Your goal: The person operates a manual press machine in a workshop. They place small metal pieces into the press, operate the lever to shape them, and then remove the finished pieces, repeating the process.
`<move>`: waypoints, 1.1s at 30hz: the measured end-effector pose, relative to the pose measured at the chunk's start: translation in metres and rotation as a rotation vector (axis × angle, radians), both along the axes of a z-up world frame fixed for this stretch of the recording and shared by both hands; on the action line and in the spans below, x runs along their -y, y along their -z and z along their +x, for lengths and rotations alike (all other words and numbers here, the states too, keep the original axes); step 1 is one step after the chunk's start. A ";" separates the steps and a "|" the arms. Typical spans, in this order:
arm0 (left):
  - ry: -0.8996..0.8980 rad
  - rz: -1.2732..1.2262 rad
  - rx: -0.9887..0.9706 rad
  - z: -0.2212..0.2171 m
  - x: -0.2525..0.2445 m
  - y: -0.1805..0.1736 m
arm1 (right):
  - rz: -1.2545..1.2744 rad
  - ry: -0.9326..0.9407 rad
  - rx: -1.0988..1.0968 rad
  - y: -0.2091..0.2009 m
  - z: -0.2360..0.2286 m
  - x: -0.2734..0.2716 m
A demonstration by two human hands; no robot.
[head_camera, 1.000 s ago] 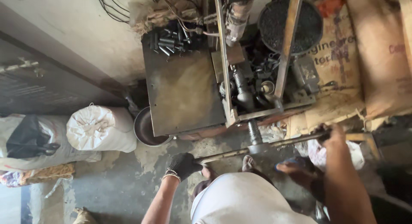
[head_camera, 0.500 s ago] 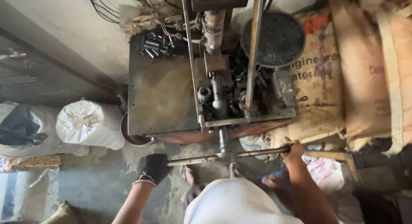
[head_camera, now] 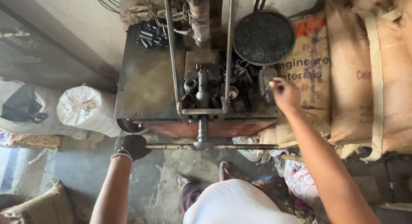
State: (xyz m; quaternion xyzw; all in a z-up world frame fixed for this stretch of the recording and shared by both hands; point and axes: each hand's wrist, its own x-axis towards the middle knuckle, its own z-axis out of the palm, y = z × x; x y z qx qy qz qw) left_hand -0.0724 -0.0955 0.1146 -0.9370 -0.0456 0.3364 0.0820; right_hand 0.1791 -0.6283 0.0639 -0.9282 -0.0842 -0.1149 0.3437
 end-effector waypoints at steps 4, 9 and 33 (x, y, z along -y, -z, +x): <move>-0.021 0.025 -0.078 0.006 0.002 -0.002 | -0.400 0.009 0.010 0.011 0.026 -0.018; 0.023 0.023 -0.051 0.007 0.000 0.013 | -0.324 0.088 0.123 0.041 0.079 -0.014; 0.133 -0.167 -0.033 0.011 -0.008 0.008 | -0.139 0.201 -0.160 0.003 0.069 -0.032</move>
